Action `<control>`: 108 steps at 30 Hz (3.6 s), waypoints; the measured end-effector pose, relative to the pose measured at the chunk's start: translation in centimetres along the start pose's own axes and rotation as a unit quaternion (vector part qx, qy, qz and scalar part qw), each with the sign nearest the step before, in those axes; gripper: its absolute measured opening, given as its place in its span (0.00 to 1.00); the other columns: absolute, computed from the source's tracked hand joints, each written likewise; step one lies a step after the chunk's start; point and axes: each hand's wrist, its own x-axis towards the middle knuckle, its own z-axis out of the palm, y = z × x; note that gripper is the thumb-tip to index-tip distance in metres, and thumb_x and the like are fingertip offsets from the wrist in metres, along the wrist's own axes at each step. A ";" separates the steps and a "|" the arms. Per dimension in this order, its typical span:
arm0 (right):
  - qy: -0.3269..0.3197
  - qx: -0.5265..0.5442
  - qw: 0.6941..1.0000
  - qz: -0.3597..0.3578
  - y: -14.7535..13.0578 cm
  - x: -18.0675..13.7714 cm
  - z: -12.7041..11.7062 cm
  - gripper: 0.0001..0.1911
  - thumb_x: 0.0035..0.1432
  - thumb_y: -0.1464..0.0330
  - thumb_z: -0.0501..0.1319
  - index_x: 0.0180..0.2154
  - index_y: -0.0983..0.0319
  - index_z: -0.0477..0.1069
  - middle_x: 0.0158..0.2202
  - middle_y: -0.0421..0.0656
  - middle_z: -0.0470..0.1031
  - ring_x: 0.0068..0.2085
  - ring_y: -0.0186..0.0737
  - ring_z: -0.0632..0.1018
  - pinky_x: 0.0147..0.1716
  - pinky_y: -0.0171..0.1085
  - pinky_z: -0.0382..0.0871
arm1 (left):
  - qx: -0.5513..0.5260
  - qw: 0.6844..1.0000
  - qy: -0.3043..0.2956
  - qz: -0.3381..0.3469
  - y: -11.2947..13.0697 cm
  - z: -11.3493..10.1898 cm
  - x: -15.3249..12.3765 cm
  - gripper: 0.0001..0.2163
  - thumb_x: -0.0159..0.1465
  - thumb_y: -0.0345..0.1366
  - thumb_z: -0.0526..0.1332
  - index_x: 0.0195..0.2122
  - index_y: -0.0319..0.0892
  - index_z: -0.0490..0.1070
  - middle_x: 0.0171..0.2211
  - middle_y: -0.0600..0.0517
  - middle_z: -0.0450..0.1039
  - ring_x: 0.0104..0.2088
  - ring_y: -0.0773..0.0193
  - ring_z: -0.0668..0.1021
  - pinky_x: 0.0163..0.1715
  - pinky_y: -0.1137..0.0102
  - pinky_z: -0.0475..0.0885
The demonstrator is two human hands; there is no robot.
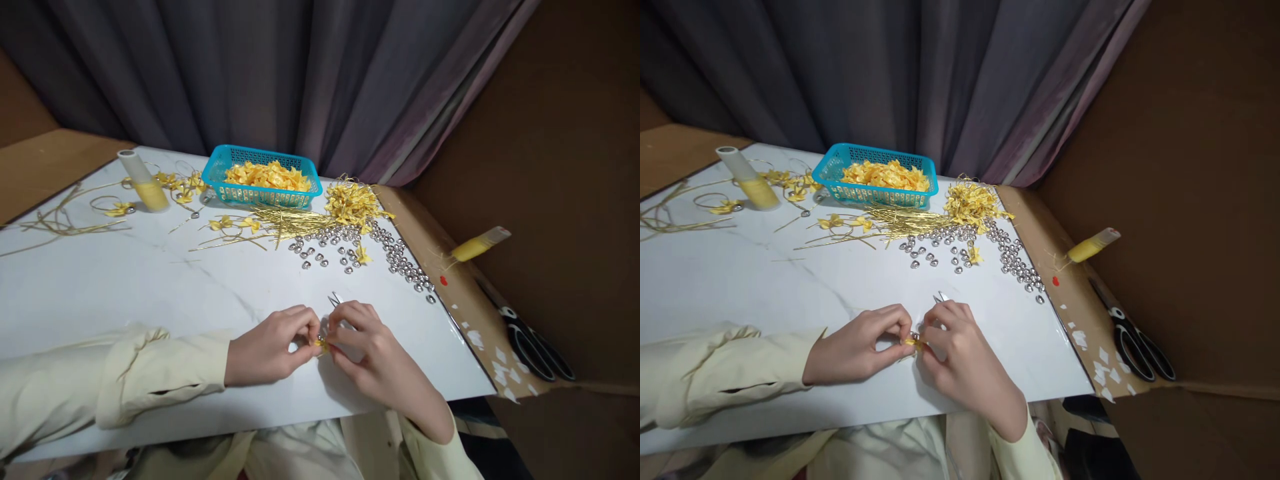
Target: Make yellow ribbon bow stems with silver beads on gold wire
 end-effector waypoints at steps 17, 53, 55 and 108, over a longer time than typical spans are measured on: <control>-0.173 0.128 0.976 -0.020 2.0 3.2 -1.5 0.13 0.44 0.83 0.64 0.27 0.60 0.78 0.33 0.40 0.74 0.36 0.36 0.74 0.41 0.39 0.69 | -0.008 1.000 -0.012 0.010 0.0 0.0 0.0 0.05 0.59 0.30 0.56 0.28 0.41 0.59 0.30 0.54 0.63 0.28 0.69 0.71 0.33 0.72 0.71; -0.097 0.335 0.922 0.169 2.2 0.8 -0.5 0.05 0.47 0.77 0.62 0.25 0.62 0.74 0.33 0.42 0.71 0.36 0.37 0.74 0.41 0.38 0.66 | -0.038 0.999 0.036 -0.005 -0.3 -0.1 0.0 0.05 0.59 0.31 0.58 0.29 0.41 0.61 0.30 0.55 0.63 0.29 0.70 0.72 0.31 0.74 0.71; -0.060 0.346 0.916 0.195 1.6 0.3 -0.1 0.05 0.47 0.76 0.61 0.24 0.62 0.73 0.34 0.42 0.70 0.37 0.38 0.73 0.42 0.39 0.65 | -0.037 0.999 0.038 -0.009 -0.3 -0.1 -0.1 0.05 0.59 0.31 0.58 0.29 0.41 0.61 0.30 0.55 0.63 0.29 0.70 0.72 0.31 0.74 0.70; 0.301 0.023 0.946 0.119 -3.0 -1.7 6.3 0.08 0.55 0.79 0.55 0.34 0.61 0.63 0.40 0.48 0.71 0.43 0.42 0.72 0.41 0.42 0.68 | 0.057 0.993 0.099 0.030 0.1 -0.2 -0.2 0.05 0.61 0.30 0.55 0.28 0.41 0.60 0.29 0.53 0.66 0.30 0.68 0.70 0.31 0.73 0.67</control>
